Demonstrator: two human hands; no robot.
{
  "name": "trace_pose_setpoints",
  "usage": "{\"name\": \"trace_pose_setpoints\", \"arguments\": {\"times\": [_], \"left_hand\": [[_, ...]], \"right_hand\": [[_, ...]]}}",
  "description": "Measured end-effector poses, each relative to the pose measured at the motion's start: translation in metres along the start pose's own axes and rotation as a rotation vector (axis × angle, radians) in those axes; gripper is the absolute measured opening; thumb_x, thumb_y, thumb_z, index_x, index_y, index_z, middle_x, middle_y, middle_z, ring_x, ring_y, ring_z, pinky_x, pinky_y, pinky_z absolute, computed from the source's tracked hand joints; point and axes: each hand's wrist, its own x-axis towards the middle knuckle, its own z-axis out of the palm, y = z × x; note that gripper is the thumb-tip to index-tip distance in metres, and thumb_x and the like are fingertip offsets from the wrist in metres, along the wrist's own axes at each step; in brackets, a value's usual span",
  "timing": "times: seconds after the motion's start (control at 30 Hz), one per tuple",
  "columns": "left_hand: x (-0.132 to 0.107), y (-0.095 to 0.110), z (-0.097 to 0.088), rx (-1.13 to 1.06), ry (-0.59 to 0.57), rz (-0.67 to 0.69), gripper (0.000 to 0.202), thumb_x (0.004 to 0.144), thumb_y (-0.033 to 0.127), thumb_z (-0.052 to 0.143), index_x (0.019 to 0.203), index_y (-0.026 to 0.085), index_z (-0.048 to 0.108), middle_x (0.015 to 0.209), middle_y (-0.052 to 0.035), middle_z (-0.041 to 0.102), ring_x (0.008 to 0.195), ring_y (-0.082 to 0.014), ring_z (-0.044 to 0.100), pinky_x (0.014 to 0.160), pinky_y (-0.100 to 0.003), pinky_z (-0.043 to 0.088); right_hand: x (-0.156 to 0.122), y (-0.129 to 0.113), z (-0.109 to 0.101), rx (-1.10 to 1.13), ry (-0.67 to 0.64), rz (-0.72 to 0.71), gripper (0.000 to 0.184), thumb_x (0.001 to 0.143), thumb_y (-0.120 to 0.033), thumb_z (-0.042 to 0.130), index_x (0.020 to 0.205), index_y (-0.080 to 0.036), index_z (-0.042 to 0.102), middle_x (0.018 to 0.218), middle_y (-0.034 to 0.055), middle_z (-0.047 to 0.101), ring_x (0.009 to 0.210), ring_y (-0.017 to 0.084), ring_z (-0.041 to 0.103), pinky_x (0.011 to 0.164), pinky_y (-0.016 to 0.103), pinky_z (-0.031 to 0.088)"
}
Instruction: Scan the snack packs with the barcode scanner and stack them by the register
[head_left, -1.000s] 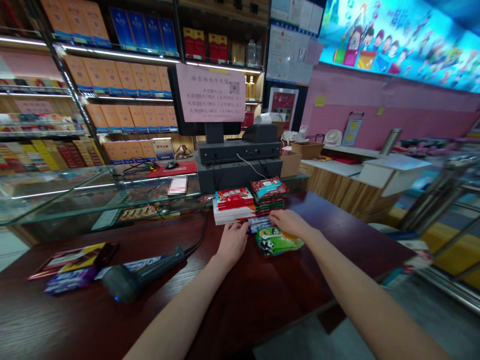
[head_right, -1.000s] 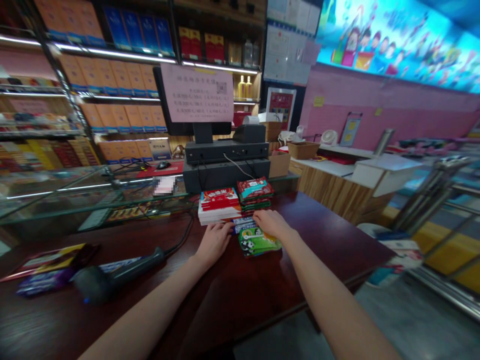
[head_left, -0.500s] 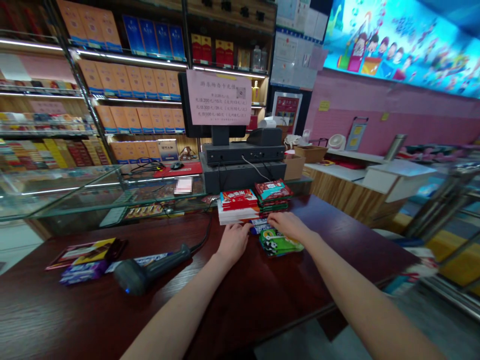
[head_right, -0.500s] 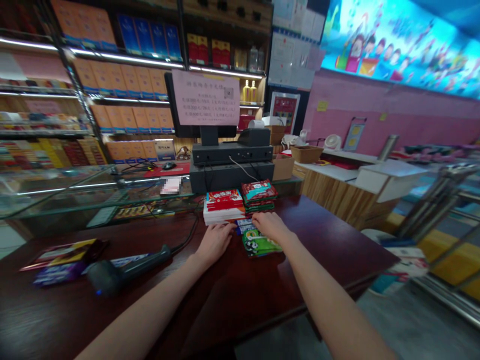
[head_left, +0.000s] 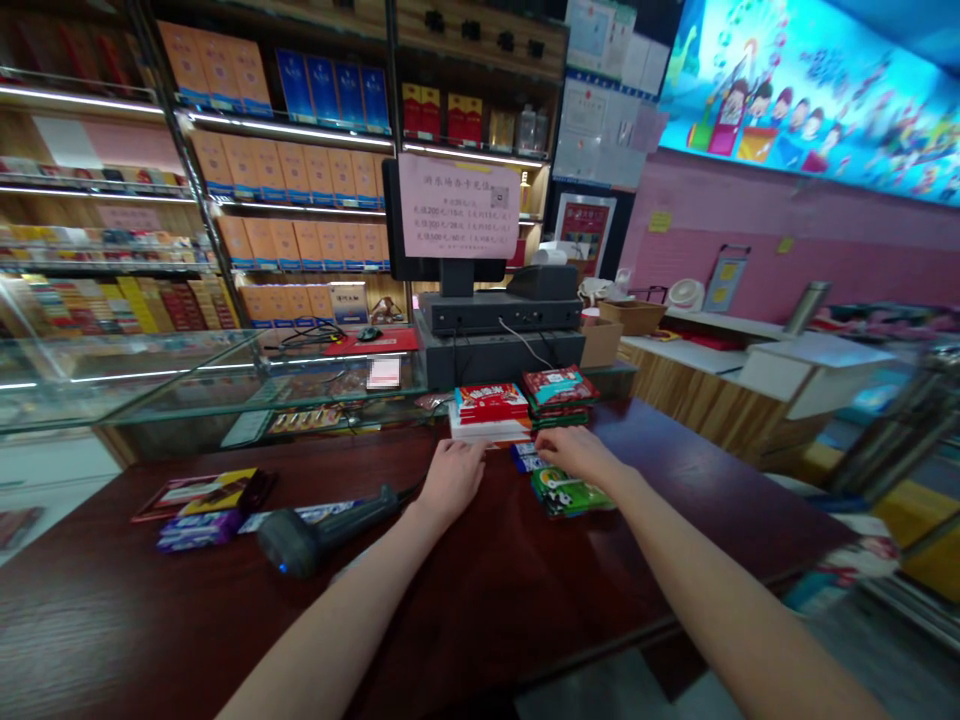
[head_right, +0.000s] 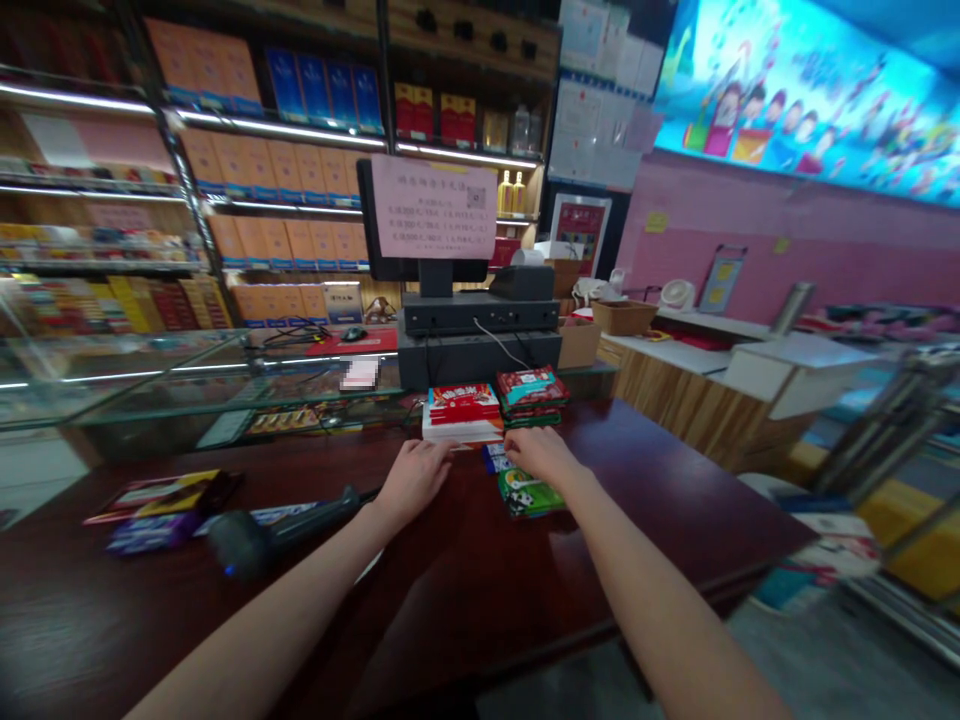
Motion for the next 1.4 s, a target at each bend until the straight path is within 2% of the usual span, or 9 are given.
{"name": "trace_pose_setpoints", "arguments": {"times": [0.23, 0.53, 0.67, 1.03, 1.2, 1.4], "left_hand": [[-0.01, -0.021, -0.024, 0.046, 0.038, -0.025, 0.031, 0.096, 0.018, 0.05, 0.126, 0.022, 0.056, 0.107, -0.0058, 0.075, 0.105, -0.0231, 0.065, 0.096, -0.04, 0.039], [-0.036, -0.062, -0.055, 0.125, 0.061, -0.097, 0.025, 0.095, 0.018, 0.049, 0.115, 0.023, 0.064, 0.1, -0.0065, 0.076, 0.1, -0.0232, 0.067, 0.095, -0.039, 0.04], [-0.048, -0.082, -0.071, 0.155, 0.063, -0.142, 0.023, 0.093, 0.018, 0.052, 0.11, 0.024, 0.068, 0.101, -0.0056, 0.076, 0.1, -0.0234, 0.068, 0.096, -0.039, 0.041], [-0.09, -0.144, -0.105, 0.208, 0.07, -0.327, 0.026, 0.096, 0.024, 0.047, 0.111, 0.024, 0.068, 0.101, -0.0063, 0.077, 0.1, -0.0255, 0.07, 0.097, -0.042, 0.043], [-0.112, -0.163, -0.114, 0.209, 0.058, -0.401, 0.027, 0.096, 0.026, 0.047, 0.112, 0.025, 0.068, 0.103, -0.0058, 0.077, 0.101, -0.0258, 0.07, 0.096, -0.042, 0.044], [-0.135, -0.183, -0.112, 0.191, 0.015, -0.474, 0.029, 0.094, 0.027, 0.047, 0.115, 0.024, 0.067, 0.104, -0.0069, 0.077, 0.1, -0.0258, 0.071, 0.096, -0.04, 0.046]], "right_hand": [[0.012, -0.026, -0.003, -0.022, -0.009, -0.07, 0.015, 0.092, -0.028, 0.061, 0.101, -0.026, 0.073, 0.103, 0.0036, 0.078, 0.101, 0.024, 0.071, 0.082, 0.03, 0.046], [0.031, -0.075, -0.001, -0.001, -0.004, -0.166, 0.018, 0.092, -0.027, 0.06, 0.102, -0.026, 0.075, 0.105, 0.0043, 0.078, 0.101, 0.022, 0.071, 0.083, 0.027, 0.046], [0.036, -0.096, 0.001, 0.015, 0.008, -0.206, 0.018, 0.092, -0.028, 0.06, 0.101, -0.026, 0.075, 0.103, 0.004, 0.078, 0.098, 0.022, 0.071, 0.082, 0.027, 0.046], [0.05, -0.146, 0.011, 0.178, 0.046, -0.369, 0.019, 0.091, -0.023, 0.058, 0.101, -0.027, 0.075, 0.103, 0.0028, 0.078, 0.097, 0.022, 0.071, 0.083, 0.029, 0.047], [0.053, -0.171, 0.018, 0.27, 0.06, -0.416, 0.021, 0.093, -0.022, 0.056, 0.098, -0.027, 0.076, 0.101, 0.0013, 0.079, 0.095, 0.021, 0.072, 0.083, 0.029, 0.047], [0.056, -0.201, 0.027, 0.368, 0.049, -0.435, 0.025, 0.098, -0.03, 0.051, 0.098, -0.027, 0.076, 0.101, 0.0014, 0.079, 0.096, 0.022, 0.072, 0.083, 0.029, 0.045]]}}
